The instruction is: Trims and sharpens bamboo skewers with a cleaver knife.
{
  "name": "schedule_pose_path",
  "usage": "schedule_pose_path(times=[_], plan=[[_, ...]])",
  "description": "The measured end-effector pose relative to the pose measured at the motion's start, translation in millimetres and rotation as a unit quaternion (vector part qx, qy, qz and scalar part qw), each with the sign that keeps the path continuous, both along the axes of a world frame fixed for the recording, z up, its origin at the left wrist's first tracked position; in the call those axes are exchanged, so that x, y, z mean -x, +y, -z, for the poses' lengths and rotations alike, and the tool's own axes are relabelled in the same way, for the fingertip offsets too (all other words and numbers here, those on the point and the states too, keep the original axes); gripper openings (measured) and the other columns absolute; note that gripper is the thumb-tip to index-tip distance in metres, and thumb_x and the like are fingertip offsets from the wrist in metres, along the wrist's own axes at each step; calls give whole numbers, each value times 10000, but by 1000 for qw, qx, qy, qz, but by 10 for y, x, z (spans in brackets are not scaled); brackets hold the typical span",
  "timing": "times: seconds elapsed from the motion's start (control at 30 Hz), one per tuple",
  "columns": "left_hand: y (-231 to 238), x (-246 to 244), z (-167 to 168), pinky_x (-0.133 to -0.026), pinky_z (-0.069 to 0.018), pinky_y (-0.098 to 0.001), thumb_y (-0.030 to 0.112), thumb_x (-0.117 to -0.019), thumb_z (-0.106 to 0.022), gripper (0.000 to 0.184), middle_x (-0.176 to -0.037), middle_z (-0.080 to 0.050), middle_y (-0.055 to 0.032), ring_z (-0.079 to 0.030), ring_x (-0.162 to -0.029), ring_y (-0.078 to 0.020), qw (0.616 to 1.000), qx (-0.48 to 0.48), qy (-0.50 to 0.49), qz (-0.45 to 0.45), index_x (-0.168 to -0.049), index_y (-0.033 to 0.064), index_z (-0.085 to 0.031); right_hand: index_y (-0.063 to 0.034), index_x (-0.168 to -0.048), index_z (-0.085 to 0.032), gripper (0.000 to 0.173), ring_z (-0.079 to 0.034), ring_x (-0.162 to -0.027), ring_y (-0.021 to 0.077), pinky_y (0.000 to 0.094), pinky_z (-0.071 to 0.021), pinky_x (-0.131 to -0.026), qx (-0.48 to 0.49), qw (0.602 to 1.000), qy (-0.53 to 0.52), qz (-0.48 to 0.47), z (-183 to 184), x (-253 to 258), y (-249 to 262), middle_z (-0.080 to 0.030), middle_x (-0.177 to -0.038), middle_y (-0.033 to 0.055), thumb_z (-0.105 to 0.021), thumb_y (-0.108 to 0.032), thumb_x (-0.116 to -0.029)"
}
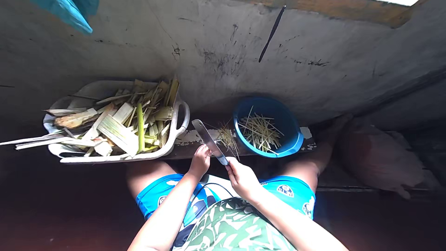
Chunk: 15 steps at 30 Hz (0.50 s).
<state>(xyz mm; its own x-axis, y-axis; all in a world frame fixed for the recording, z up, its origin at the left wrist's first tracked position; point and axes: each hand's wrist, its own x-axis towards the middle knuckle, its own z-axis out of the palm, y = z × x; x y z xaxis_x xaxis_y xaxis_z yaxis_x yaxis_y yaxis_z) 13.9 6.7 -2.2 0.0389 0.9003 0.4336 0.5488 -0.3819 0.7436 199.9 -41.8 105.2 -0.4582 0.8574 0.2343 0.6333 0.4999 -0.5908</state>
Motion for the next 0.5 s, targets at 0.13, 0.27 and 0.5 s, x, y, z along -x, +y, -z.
schedule_pose_path(times=[0.13, 0.27, 0.5], plan=[[-23, -38, -51, -1067, -503, -426, 8, -1010, -458, 325, -1108, -734, -215, -695, -1117, -343, 999, 15, 33, 13, -1235, -78, -677, -29, -1229, -629, 269, -711, -760, 231, 386, -586, -669, -15, 1000, -16, 11, 14, 0, -6, -713, -893, 101, -461, -138, -1050], [-24, -48, -30, -1035, -524, -426, 3, -1000, -466, 332, -1073, -739, -207, -709, -1072, -338, 999, -29, 38, 13, -1248, -81, -670, -25, -1230, -632, 271, -712, -756, 213, 366, -590, -669, -39, 999, -12, 24, -20, 4, -28, -720, -908, 96, -459, -129, -1048], [-28, -73, -56, -1042, -519, -428, 10, -995, -482, 277, -1172, -730, -217, -709, -1105, -350, 998, -35, 43, 14, -1130, -86, -703, -27, -1243, -621, 282, -706, -748, 223, 378, -584, -662, -17, 999, -17, 38, -38, -18, -25, -709, -885, 95, -446, -138, -1051]])
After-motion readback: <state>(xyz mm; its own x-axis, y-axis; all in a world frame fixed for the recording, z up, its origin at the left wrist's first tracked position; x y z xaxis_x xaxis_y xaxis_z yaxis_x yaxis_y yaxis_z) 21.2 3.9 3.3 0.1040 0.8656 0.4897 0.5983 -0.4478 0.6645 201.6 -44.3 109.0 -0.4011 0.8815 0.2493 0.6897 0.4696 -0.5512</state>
